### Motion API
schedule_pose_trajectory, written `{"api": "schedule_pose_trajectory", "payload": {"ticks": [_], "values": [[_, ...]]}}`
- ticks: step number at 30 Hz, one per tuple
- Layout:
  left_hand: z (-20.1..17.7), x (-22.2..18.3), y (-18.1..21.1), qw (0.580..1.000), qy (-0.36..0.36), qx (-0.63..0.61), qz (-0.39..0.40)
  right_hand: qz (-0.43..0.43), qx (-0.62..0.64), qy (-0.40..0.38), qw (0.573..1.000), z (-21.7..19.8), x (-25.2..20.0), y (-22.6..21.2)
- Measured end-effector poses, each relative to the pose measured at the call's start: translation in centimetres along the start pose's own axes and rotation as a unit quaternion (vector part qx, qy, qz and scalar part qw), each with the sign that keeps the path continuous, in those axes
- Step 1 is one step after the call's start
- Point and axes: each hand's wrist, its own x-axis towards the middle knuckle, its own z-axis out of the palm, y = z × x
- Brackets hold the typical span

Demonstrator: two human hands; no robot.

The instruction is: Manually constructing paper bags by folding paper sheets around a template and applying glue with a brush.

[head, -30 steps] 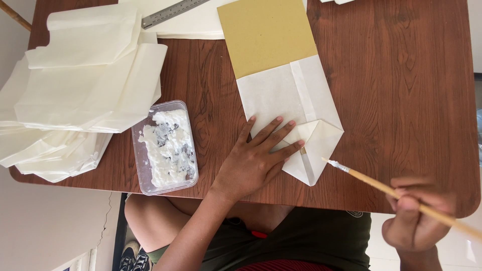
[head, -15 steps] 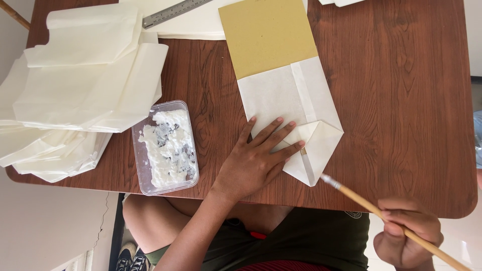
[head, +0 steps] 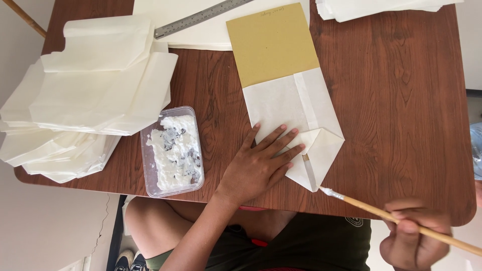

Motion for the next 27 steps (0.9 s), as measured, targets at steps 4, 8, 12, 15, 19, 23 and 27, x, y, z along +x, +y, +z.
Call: {"api": "schedule_pose_trajectory", "payload": {"ticks": [4,8,12,15,19,23,27], "values": [[0.0,0.0,0.0,1.000,-0.005,-0.004,-0.005,0.116,0.039,0.072,0.990,2.0,0.8,-1.5],[0.1,0.0,-0.1,1.000,0.006,-0.006,-0.005,0.033,0.005,-0.019,0.999,2.9,1.0,-1.5],[0.2,-0.1,0.0,1.000,0.007,-0.010,-0.008,0.023,-0.029,-0.046,0.998,2.6,1.2,-2.5],[0.2,-0.1,0.0,1.000,0.006,-0.005,-0.007,0.008,-0.035,-0.009,0.999,2.5,0.6,-2.7],[0.4,-0.2,0.0,1.000,0.007,-0.005,-0.007,0.002,-0.061,0.052,0.997,2.8,0.5,-3.1],[0.4,-0.1,0.0,1.000,0.006,0.006,-0.006,-0.004,-0.041,-0.030,0.999,2.8,0.7,-3.1],[0.4,-0.2,-0.1,1.000,0.010,-0.001,-0.007,-0.009,-0.064,-0.012,0.998,3.0,0.3,-3.8]]}}
